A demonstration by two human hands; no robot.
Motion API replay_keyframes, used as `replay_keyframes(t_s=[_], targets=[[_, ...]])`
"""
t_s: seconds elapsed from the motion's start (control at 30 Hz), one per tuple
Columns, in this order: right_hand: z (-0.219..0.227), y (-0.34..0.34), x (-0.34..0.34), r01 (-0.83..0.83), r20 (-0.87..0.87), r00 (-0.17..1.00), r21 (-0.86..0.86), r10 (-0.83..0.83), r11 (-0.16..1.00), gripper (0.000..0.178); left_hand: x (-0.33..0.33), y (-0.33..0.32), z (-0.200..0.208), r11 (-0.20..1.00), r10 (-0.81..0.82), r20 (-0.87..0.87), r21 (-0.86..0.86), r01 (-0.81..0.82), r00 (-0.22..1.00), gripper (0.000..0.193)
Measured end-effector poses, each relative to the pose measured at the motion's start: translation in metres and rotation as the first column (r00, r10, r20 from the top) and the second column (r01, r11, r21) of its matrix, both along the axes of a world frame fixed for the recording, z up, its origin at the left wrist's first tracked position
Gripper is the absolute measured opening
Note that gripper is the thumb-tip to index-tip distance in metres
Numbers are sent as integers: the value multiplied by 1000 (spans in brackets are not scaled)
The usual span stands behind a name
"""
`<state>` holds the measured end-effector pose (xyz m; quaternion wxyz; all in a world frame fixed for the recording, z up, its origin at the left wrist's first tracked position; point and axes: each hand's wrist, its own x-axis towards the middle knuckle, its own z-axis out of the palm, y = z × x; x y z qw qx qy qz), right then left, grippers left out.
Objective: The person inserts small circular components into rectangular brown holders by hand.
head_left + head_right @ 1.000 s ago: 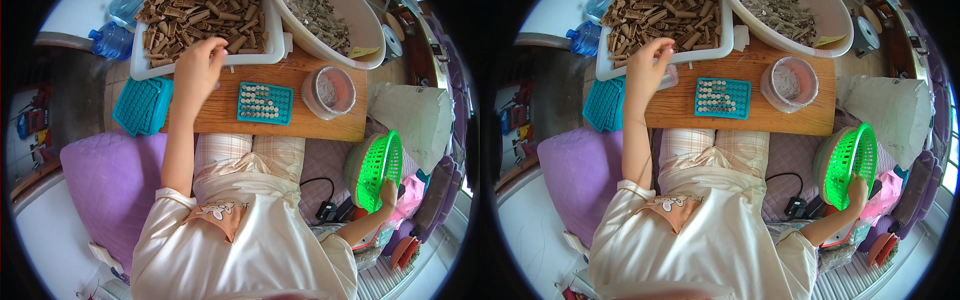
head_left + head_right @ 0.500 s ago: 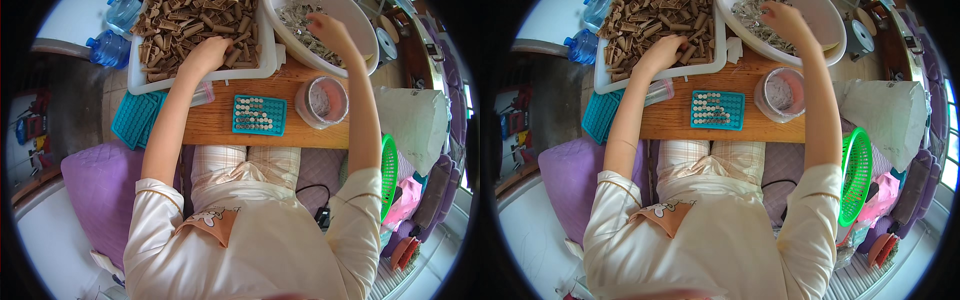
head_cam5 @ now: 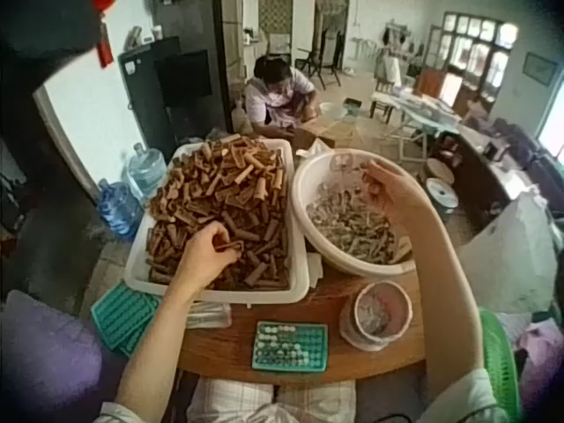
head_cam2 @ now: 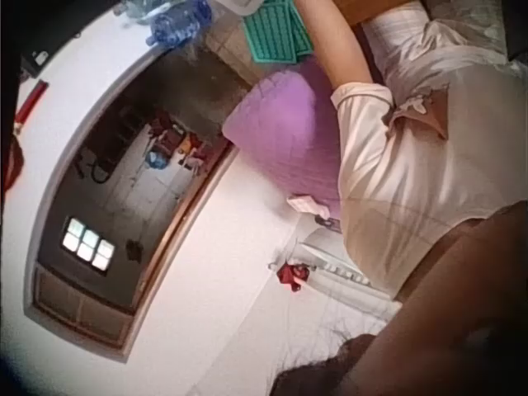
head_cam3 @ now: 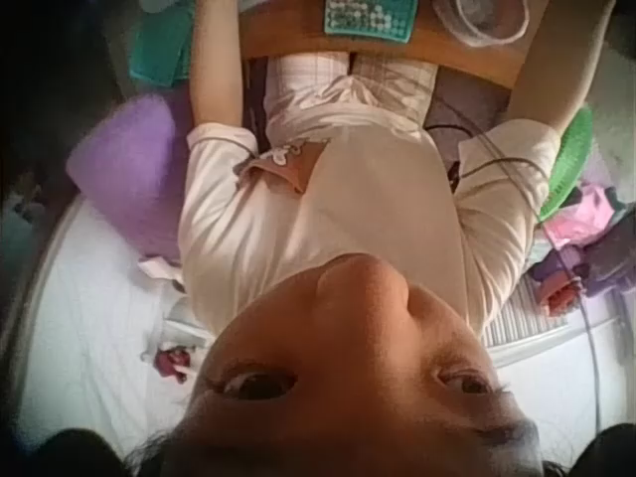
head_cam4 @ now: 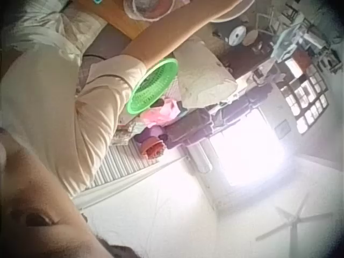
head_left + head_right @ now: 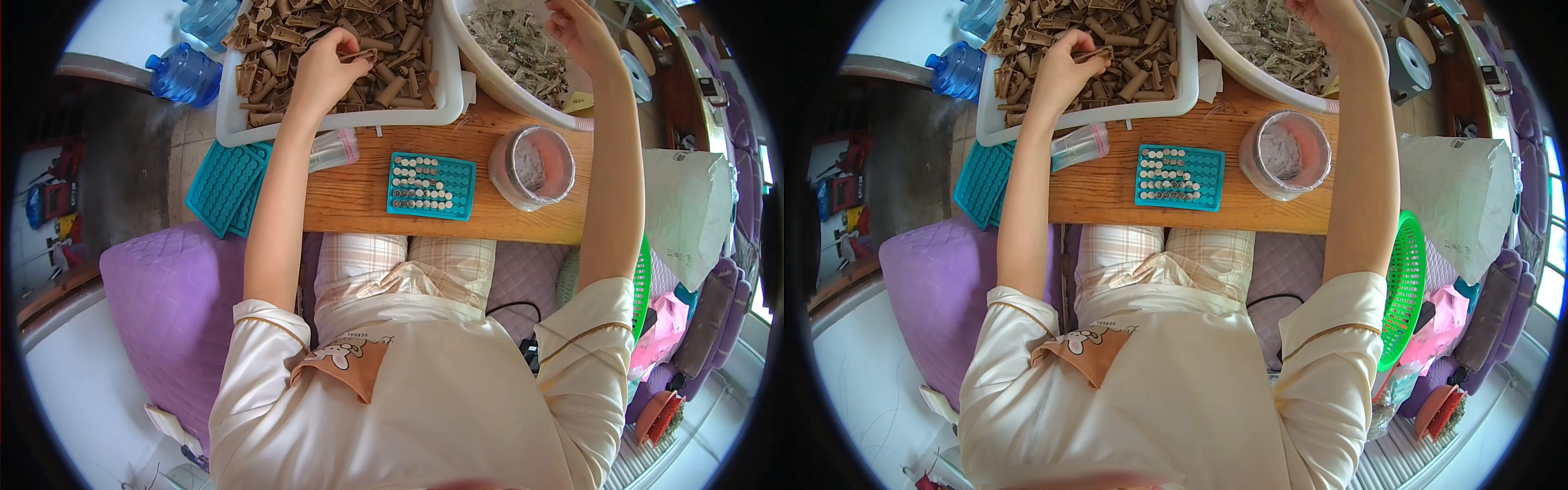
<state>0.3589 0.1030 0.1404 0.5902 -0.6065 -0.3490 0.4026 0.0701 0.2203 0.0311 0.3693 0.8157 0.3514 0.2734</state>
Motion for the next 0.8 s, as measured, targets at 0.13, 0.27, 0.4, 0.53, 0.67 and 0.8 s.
replay_keyframes(t_s=[0.13,0.27,0.4,0.53,0.67,0.8], targets=[[5,-14,6,26,359,933,-160,34,987,15,5,-29,21,966,42,203,-259,13,978,23],[-23,-29,45,-178,247,950,-80,192,981,20,5,-40,33,981,-146,66,-120,154,987,26],[-26,-44,15,-212,150,967,36,204,977,20,6,-71,51,943,-195,127,-250,221,973,21],[-1,-76,-40,-256,359,913,131,195,958,20,7,-103,74,873,-216,346,-350,339,913,17],[16,-107,-100,-302,439,874,161,206,940,20,-2,-130,87,805,-195,562,-377,459,804,17],[16,-119,-123,-334,636,757,180,149,925,20,-4,-150,90,881,-111,583,-317,351,805,26]])
